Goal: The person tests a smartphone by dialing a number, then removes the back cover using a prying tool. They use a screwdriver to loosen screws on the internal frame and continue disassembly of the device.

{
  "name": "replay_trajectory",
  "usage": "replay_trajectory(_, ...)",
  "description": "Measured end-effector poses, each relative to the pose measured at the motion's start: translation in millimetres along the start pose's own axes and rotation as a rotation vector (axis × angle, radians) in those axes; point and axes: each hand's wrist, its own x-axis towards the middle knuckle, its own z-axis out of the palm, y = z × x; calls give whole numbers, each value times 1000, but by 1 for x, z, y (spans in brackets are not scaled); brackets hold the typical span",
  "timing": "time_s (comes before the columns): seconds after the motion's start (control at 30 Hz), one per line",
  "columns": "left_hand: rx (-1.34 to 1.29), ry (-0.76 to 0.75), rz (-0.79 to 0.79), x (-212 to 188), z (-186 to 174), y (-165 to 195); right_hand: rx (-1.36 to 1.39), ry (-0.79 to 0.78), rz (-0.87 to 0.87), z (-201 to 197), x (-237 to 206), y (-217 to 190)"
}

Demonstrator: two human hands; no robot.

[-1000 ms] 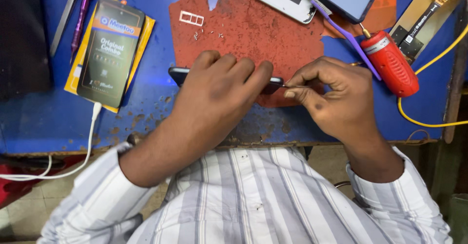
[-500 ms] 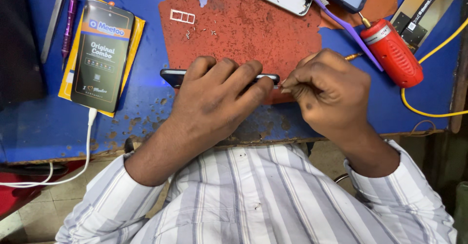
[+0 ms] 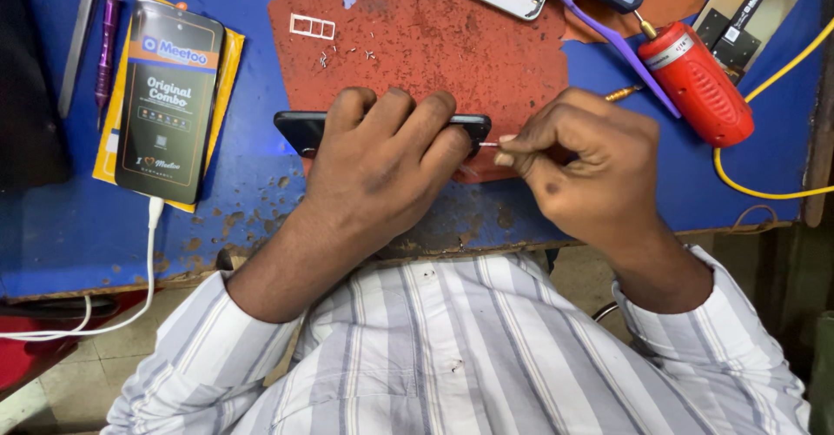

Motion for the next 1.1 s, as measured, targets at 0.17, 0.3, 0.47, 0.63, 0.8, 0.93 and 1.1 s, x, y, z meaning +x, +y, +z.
replay_trajectory(0.17,-12,-37,14,3,-3,-4,-93,-127,14,-4,6,-1)
replay_trajectory(0.3,-64,-46,37,3,-11,-11,-339,-99,-68,-9,11,-7)
replay_trajectory(0.47,-94,-60,33,1,-14,-13,-343,13,-223,-7,14,-13)
replay_trajectory(0.63,-115,-49,-4,4,-16,-12,-124,-32,14,20,1,-26)
replay_trajectory(0.8,-86,14,-92,-5,-39,-27,-94,36,127,42,-1,-30)
replay_trajectory(0.93,-360,-2,-395,-26,-52,-46,-2,26,191,45,6,-38)
replay_trajectory(1.1,-522,21,-564,-43,-39,-47,28,41,171,59,13,-50)
